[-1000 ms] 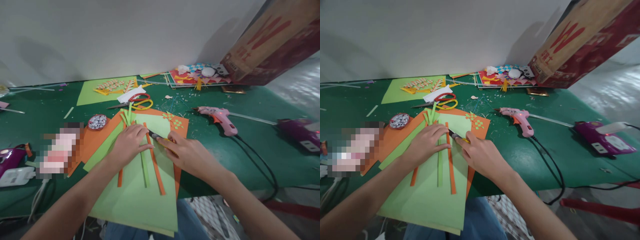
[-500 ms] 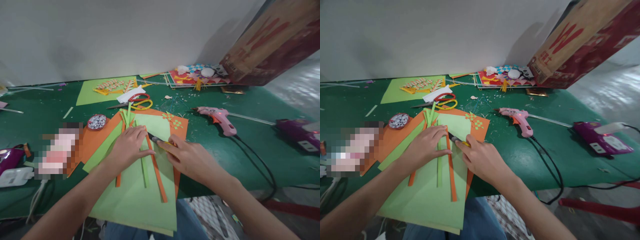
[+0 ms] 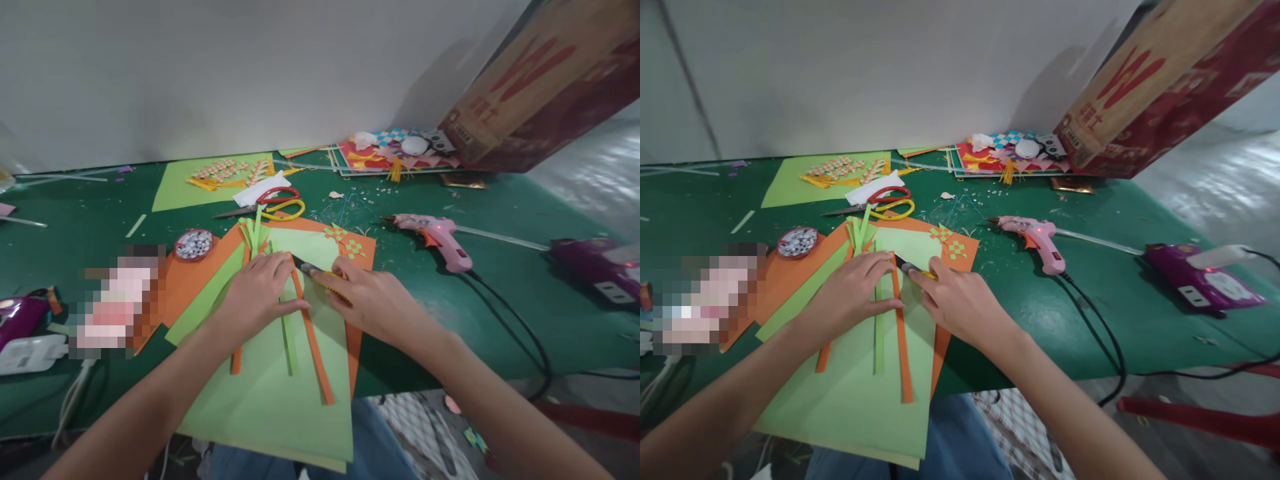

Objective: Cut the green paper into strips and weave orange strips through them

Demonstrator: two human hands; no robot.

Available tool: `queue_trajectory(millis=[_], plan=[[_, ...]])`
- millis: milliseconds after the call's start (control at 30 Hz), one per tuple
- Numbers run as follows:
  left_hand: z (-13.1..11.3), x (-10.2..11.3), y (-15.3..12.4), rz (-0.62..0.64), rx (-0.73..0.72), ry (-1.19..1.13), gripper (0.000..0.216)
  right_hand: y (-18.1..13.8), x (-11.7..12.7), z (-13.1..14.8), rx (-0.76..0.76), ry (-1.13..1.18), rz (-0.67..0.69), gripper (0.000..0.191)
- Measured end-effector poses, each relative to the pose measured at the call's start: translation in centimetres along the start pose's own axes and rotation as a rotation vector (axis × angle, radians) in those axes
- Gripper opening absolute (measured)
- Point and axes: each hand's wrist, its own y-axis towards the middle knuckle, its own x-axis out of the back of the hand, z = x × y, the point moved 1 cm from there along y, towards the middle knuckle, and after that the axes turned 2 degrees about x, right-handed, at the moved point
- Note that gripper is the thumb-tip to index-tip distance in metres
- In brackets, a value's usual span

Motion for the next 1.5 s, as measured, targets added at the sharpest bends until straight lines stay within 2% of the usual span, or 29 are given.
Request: queue_trajectory(millis=[300,467,600,733,800,867,967,1067,1200,1367,1500], plan=[[0.0,0.1,0.0,0.010,0.004,0.023,0.061,0.7,-0.2,-0.3,-0.001,-0.038,0.007,0.043],[0.0,0.0,-0.1,-0.002,0.011,0.007,0.064,0.9,-0.5,-0.7,-0.097,-0.027,0.003,0.042],[0.2,-0.1,-0.3,-0.014,-0.003,0.009,0.062,0.8,-1.3,-1.4,-0.150,-0.015,-0.155,0.038],[0.2,0.0,-0.3,-0.044,-0.023,0.002,0.050,-0.1,-1.2,-1.2,-0.010,-0.011,-0.396,0.035],[0.1,0.2,-0.3,-0.094,-0.017,-0.012,0.041,-1.0,-0.6,-0.5,0.094,0.037,-0.442,0.033],[0.1,0.3,-0.2,-0.152,-0.001,-0.014,0.035,-2.2,0.0,0.4,0.214,0.139,-0.420,0.032],[0.3,0.4,-0.1,-0.195,0.039,0.011,0.030,-3.9,0.6,2.1,0.362,0.298,-0.320,0.046],[0.8,0.6,-0.1,-0.232,0.145,0.036,0.027,-4.5,0.4,3.1,0.374,0.347,-0.235,0.052],[1.2,1.0,-0.2,-0.272,0.284,0.040,0.025,-3.5,-0.4,3.1,0.358,0.309,-0.277,0.050],[0.9,1.3,-0.3,-0.213,0.288,0.001,0.015,-0.6,-0.8,2.6,0.329,0.258,-0.326,0.039],[0.4,1.3,-0.3,-0.163,0.272,-0.057,0.019,1.2,-1.2,2.6,0.300,0.233,-0.338,0.034]])
